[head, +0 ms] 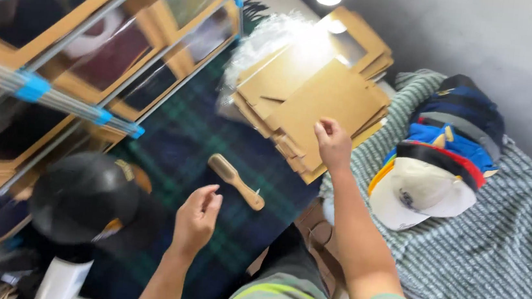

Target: The person uses a handheld steamer on a baseball cap, brushes the hat, assembles a cardboard shipping box, and prepares to package the item.

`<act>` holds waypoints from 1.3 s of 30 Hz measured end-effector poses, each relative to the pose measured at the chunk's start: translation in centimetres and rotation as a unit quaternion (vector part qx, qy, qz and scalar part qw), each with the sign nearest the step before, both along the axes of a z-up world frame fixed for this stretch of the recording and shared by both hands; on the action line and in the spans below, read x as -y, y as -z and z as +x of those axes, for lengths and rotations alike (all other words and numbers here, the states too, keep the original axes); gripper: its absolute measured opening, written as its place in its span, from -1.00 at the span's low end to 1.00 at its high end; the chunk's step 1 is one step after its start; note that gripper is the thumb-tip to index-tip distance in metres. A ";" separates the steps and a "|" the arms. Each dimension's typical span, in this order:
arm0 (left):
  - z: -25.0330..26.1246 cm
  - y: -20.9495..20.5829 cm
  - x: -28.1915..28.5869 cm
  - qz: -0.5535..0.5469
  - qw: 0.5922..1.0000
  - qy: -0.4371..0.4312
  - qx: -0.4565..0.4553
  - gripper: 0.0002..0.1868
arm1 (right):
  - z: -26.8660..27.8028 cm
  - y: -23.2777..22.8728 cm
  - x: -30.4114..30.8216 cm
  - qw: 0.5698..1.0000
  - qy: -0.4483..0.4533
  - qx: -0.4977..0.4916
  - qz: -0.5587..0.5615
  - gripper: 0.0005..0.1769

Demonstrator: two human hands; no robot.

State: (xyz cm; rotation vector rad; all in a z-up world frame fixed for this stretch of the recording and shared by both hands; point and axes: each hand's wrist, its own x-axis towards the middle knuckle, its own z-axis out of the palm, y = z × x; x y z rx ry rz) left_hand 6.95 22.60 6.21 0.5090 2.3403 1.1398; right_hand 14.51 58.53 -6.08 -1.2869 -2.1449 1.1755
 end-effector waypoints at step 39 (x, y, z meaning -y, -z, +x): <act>-7.2 -16.6 -22.2 -0.089 0.959 0.111 -0.244 -0.28 | 5.2 -17.8 -8.7 0.965 -0.256 0.049 0.030 -0.44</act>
